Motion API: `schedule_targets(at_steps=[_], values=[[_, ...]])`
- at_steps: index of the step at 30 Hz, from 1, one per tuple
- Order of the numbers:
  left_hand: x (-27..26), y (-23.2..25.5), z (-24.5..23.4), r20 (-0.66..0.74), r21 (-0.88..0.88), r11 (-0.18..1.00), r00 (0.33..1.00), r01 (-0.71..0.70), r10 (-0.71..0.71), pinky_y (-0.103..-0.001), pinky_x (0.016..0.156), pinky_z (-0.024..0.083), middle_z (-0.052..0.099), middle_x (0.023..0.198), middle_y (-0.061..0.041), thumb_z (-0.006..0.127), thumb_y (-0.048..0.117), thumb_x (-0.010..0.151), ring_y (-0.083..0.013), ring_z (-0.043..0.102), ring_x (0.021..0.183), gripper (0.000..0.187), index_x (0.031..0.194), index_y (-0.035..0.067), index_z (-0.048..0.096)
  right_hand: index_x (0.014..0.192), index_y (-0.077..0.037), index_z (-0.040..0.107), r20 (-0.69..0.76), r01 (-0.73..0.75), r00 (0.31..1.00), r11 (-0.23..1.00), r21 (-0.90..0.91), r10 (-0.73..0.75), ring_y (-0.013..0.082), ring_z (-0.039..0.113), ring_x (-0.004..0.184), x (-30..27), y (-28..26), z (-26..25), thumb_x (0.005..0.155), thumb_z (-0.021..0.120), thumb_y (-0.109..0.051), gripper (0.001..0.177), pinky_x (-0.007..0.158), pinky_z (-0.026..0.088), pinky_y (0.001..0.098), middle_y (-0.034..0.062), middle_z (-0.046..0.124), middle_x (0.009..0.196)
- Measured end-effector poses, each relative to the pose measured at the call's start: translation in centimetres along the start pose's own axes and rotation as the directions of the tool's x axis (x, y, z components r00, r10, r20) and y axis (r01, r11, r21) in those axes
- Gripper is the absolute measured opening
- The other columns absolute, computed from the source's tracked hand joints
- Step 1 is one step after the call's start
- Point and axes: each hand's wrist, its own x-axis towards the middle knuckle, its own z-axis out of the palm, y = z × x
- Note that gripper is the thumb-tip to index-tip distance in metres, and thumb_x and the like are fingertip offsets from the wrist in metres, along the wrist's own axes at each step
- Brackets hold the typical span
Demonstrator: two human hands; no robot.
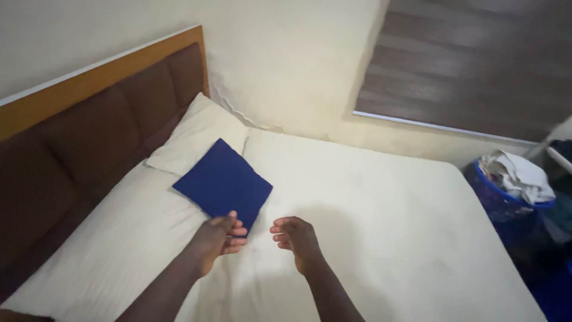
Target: The person smooths the bedsheet, positions pillows against the headboard, and places a small blue decorative pillow on the bed.
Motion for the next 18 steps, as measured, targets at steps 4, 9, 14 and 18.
schedule_targets(at_steps=[4,9,14,18], values=[[-3.6,-0.9,-0.5,-0.025,-0.018,0.998,0.998,0.060,-0.061,-0.041,0.083,0.059,0.072,0.110,-0.015,0.048,0.046,0.103,-0.0267,0.072,0.095,0.051,0.119,0.000,0.061,0.108,-0.005,0.071,0.027,0.041,0.999,0.998,-0.048,-0.040,0.0150,0.068,0.082,-4.1,0.0,0.6,0.088,0.060,-0.022,0.028,0.076,0.055,0.0319,0.0073,0.078,0.095],[-6.4,-2.8,1.4,0.033,0.018,0.996,0.996,0.085,-0.086,-0.041,0.085,0.059,0.072,0.109,-0.014,0.045,0.047,0.104,-0.0265,0.072,0.095,0.053,0.118,-0.001,0.063,0.106,-0.005,0.071,-0.057,0.027,0.998,0.999,-0.017,-0.028,0.0156,0.068,0.081,-9.6,0.3,-0.9,0.089,0.064,-0.027,0.029,0.075,0.055,0.0322,0.0073,0.077,0.094],[-7.6,-5.4,6.1,0.141,-0.018,0.991,0.982,0.134,-0.130,-0.044,0.090,0.058,0.074,0.113,-0.016,0.043,0.049,0.104,-0.0284,0.073,0.101,0.053,0.119,0.001,0.061,0.106,-0.004,0.072,-0.134,0.020,0.991,0.999,-0.033,-0.024,0.0166,0.069,0.081,-14.3,1.1,-5.0,0.090,0.064,-0.027,0.028,0.074,0.055,0.0332,0.0085,0.077,0.094],[-8.4,-7.4,10.9,0.235,-0.010,0.990,0.963,0.140,-0.133,-0.044,0.089,0.058,0.074,0.113,-0.017,0.044,0.049,0.104,-0.0303,0.073,0.101,0.054,0.119,0.000,0.062,0.106,-0.003,0.071,-0.225,0.025,0.974,0.997,-0.067,-0.039,0.0170,0.069,0.082,-17.4,0.7,-9.1,0.091,0.065,-0.025,0.027,0.076,0.056,0.0334,0.0088,0.077,0.094]])
